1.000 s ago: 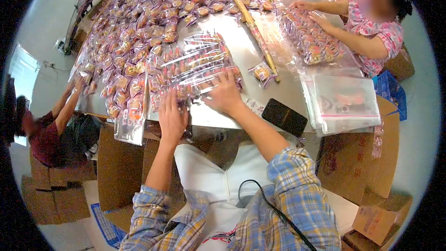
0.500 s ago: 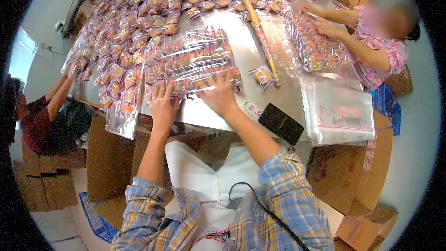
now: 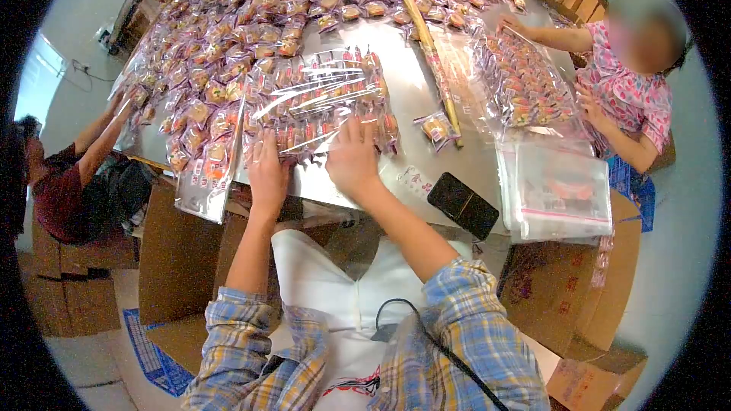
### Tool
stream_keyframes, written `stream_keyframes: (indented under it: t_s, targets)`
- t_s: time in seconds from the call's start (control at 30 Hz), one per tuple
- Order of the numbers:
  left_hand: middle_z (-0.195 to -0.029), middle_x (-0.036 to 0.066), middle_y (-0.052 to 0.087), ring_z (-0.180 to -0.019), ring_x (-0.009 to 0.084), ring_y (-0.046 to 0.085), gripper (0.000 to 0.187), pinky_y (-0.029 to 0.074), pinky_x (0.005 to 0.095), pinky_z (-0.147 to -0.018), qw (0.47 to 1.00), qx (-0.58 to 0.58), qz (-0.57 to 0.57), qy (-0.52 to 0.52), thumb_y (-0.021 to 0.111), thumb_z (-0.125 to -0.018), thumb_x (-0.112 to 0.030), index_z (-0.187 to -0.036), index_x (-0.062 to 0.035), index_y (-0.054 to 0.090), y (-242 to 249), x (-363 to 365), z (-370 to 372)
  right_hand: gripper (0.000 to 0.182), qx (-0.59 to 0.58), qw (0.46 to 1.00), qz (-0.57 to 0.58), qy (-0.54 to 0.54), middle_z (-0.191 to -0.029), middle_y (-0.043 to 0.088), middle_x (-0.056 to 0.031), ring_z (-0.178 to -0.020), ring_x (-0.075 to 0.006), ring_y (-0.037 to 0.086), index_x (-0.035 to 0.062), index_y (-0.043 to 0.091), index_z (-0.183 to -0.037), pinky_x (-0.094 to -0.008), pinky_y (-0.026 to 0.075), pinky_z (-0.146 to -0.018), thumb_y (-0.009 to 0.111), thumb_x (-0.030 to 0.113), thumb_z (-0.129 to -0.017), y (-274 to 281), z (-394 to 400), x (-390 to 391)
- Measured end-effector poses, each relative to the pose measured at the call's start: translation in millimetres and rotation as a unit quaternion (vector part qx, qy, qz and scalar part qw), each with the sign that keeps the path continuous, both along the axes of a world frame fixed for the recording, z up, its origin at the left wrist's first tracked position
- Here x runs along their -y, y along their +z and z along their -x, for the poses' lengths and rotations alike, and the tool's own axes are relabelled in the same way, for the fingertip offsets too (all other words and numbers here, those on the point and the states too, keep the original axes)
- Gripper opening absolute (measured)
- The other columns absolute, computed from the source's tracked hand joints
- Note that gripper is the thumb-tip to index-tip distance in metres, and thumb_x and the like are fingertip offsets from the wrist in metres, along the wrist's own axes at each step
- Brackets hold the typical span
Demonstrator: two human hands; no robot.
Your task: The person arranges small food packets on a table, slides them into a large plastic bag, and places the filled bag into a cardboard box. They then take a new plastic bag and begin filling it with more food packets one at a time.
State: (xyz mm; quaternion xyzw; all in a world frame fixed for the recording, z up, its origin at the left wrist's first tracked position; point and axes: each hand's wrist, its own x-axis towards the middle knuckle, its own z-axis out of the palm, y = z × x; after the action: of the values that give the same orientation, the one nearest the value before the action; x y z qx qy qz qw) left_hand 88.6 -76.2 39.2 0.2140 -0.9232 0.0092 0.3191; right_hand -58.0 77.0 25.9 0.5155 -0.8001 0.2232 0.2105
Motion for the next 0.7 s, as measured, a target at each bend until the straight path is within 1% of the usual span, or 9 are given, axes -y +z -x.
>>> stream_keyframes:
  t_s: [0.03,0.07,0.1,0.17,0.27,0.33,0.5,0.53,0.7]
  targets:
    - [-0.143,0.027,0.061,-0.137,0.0422,0.056,0.049,0.042,0.0525,-0.115,1.0,-0.004,0.008,0.004,0.069,-0.091,-0.009,-0.137,0.0053,0.06,-0.3,-1.3,-1.6,0.045,-0.002,1.0,-0.005,0.008,-0.146,0.056,-0.0195,-0.146,-0.0394,0.041,0.0073,0.073,-0.116,-0.0696,0.021,-0.122,0.077,0.035,-0.081,-0.6,-6.0,3.3]
    - [-0.146,0.029,0.058,-0.14,0.0437,0.053,0.052,0.041,0.0507,-0.117,0.999,0.03,0.0,0.01,0.069,-0.09,-0.009,-0.139,0.006,0.059,-0.4,0.2,-3.3,0.058,0.002,0.999,-0.038,0.03,-0.145,0.056,-0.0197,-0.145,-0.0389,0.043,0.0076,0.066,-0.133,-0.0666,0.023,-0.122,0.076,0.033,-0.081,-1.6,-13.0,8.8]
    - [-0.147,0.028,0.058,-0.14,0.0433,0.052,0.055,0.039,0.0513,-0.118,1.0,0.019,-0.017,0.0,0.07,-0.089,-0.007,-0.141,0.0052,0.058,-1.5,0.8,-4.7,0.07,0.019,0.997,-0.006,0.074,-0.147,0.056,-0.017,-0.144,-0.0377,0.045,0.0101,0.059,-0.146,-0.0633,0.026,-0.121,0.076,0.033,-0.082,4.5,-18.4,14.3]
    - [-0.149,0.026,0.057,-0.141,0.0426,0.051,0.061,0.034,0.0526,-0.121,0.999,-0.004,-0.05,-0.02,0.071,-0.085,-0.003,-0.144,0.0035,0.056,-3.3,1.2,-6.1,0.071,0.029,0.991,0.028,0.127,-0.148,0.058,-0.0143,-0.139,-0.0348,0.051,0.0143,0.058,-0.149,-0.0606,0.031,-0.117,0.076,0.032,-0.083,7.7,-25.2,25.3]
    - [-0.145,0.024,0.059,-0.138,0.0418,0.053,0.06,0.038,0.0522,-0.118,0.999,0.031,-0.02,-0.001,0.067,-0.086,-0.002,-0.144,0.0035,0.056,-1.3,5.6,-6.5,0.067,0.069,0.989,0.015,0.129,-0.146,0.06,-0.0119,-0.141,-0.0366,0.051,0.014,0.059,-0.146,-0.0627,0.032,-0.117,0.077,0.025,-0.082,18.2,-29.4,39.5]
    - [-0.142,0.023,0.062,-0.136,0.0404,0.055,0.056,0.04,0.0505,-0.117,1.0,0.025,0.009,0.005,0.066,-0.087,-0.004,-0.142,0.0034,0.058,-3.7,5.5,-6.1,0.062,0.034,0.991,0.031,0.124,-0.145,0.061,-0.0113,-0.141,-0.0362,0.051,0.013,0.061,-0.141,-0.063,0.033,-0.116,0.077,0.024,-0.082,7.4,-24.5,46.5]
    - [-0.139,0.022,0.064,-0.135,0.039,0.057,0.049,0.04,0.0507,-0.118,0.999,0.034,-0.029,0.013,0.065,-0.089,-0.008,-0.137,0.0037,0.061,-2.6,5.7,-4.9,0.051,-0.022,0.992,0.016,0.123,-0.147,0.062,-0.0069,-0.141,-0.0339,0.052,0.013,0.068,-0.134,-0.0667,0.03,-0.117,0.073,0.025,-0.085,-8.9,-13.5,47.6]
    - [-0.139,0.022,0.065,-0.135,0.039,0.058,0.048,0.04,0.0507,-0.118,0.999,0.039,-0.034,0.006,0.065,-0.09,-0.009,-0.136,0.0038,0.061,-0.7,7.0,-6.2,0.052,-0.012,0.993,0.006,0.121,-0.151,0.06,-0.0068,-0.143,-0.0334,0.05,0.0139,0.067,-0.136,-0.0676,0.026,-0.119,0.071,0.028,-0.087,-9.8,-13.6,48.7]
    - [-0.138,0.023,0.065,-0.134,0.0394,0.059,0.049,0.04,0.0503,-0.118,1.0,0.026,-0.011,0.013,0.065,-0.091,-0.011,-0.138,0.0036,0.06,5.1,4.3,-9.3,0.054,0.013,0.994,-0.036,0.105,-0.154,0.057,-0.008,-0.144,-0.0342,0.05,0.0153,0.063,-0.142,-0.0639,0.025,-0.122,0.069,0.029,-0.09,-7.5,-21.4,53.8]
